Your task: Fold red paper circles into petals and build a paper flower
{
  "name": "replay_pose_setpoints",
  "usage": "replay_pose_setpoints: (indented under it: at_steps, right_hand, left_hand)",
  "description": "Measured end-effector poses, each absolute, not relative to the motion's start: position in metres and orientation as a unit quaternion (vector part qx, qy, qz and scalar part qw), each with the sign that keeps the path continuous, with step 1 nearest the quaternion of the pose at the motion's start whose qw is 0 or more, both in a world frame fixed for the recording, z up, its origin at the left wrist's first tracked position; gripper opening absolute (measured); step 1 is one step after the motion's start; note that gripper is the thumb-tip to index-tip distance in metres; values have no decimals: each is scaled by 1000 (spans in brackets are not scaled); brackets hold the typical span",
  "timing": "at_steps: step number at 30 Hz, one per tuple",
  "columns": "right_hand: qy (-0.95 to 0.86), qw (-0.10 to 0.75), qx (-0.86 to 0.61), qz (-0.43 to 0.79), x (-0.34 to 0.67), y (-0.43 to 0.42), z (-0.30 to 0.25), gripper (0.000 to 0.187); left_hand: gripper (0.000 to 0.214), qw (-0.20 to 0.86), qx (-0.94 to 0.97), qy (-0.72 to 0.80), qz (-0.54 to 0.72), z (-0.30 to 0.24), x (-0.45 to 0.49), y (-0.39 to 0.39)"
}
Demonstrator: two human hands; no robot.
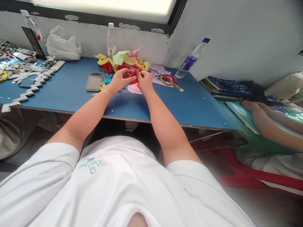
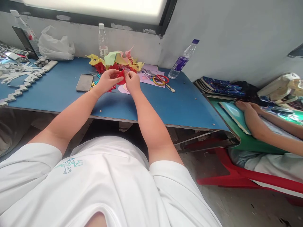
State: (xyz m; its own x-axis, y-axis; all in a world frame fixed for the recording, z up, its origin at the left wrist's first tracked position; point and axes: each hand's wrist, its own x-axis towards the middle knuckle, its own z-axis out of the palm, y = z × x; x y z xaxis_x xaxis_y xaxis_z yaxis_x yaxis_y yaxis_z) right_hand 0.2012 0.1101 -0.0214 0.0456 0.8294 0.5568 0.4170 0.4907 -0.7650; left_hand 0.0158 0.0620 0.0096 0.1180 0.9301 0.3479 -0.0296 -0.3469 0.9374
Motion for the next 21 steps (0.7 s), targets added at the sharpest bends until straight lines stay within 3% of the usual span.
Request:
replay_pose_setpoints:
  at_steps: [5, 13, 18, 21]
  right_hand:
    - [-672, 567, -446, 168, 207, 130, -39, 87]
    - [-679, 578, -404, 203, 210, 145, -49, 53]
    - [-685, 590, -380, 197, 211, 147, -51, 60]
    - [-697, 593, -360, 185, 211, 145, -49, 63]
  left_hand:
    - [37, 406, 599, 406, 558, 5, 12, 75]
    - [29, 473, 517, 424, 574, 8, 10, 84]
    - [15, 461, 517, 434, 576, 8, 10, 82]
    - [23, 459, 547, 428, 554, 7, 13, 77]
